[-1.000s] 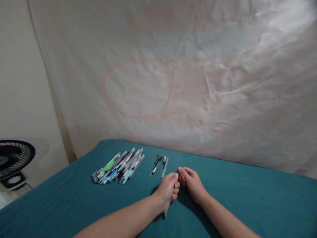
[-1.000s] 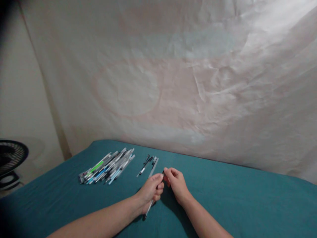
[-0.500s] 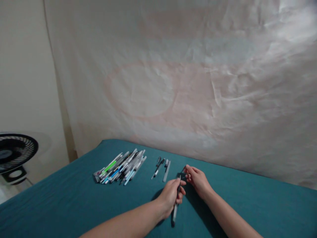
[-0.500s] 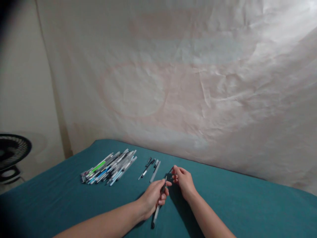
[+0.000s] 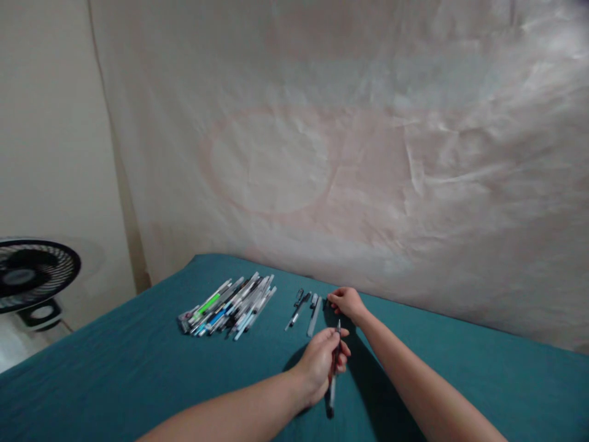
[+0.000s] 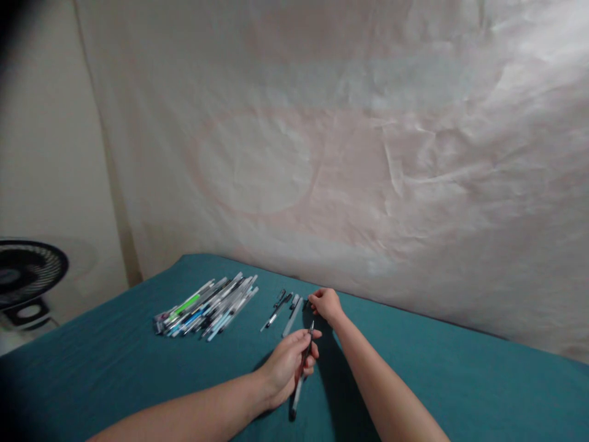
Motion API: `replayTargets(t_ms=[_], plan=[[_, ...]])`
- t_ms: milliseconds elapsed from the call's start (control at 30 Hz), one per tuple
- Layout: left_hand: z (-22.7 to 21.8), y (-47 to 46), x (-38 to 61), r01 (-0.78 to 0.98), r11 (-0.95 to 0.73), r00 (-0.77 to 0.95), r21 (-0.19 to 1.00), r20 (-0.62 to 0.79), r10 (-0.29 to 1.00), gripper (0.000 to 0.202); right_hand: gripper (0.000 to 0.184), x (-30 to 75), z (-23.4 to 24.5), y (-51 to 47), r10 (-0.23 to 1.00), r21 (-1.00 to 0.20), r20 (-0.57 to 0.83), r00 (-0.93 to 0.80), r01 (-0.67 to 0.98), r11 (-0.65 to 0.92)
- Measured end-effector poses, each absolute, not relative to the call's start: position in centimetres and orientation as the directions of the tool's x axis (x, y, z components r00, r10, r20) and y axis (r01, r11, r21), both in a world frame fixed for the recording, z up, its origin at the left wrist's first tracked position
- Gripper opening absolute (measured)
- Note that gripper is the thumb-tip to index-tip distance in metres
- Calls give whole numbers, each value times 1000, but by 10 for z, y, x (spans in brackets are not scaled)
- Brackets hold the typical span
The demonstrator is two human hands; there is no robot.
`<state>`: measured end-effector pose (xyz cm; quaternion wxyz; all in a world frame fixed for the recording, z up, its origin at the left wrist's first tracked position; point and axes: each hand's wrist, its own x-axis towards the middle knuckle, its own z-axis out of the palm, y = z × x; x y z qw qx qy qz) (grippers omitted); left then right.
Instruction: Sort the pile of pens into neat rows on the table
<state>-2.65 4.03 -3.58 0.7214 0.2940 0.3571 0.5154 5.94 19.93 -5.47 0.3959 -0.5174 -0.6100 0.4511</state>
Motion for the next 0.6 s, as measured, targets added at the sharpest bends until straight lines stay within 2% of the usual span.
replayTargets(t_ms=[200,367,500,600], plan=[[-35,41,-26,-553,296,213,779,-211,954,18,10,60,-56,198,990,-956,45,-135,281,82],[-33,40,-27,-580,302,215,757,-215,953,17,17,70,-46,173,990,-974,23,-140,222,54],[-33,41,-26,-592,277,215,757,-183,959,14,30,85,-32,132,968,-991,-39,-249,131,-7],[-34,42,-25,-567,267,234,779,-158,959,11,35,93,-24,103,938,-995,-5,-348,91,28]])
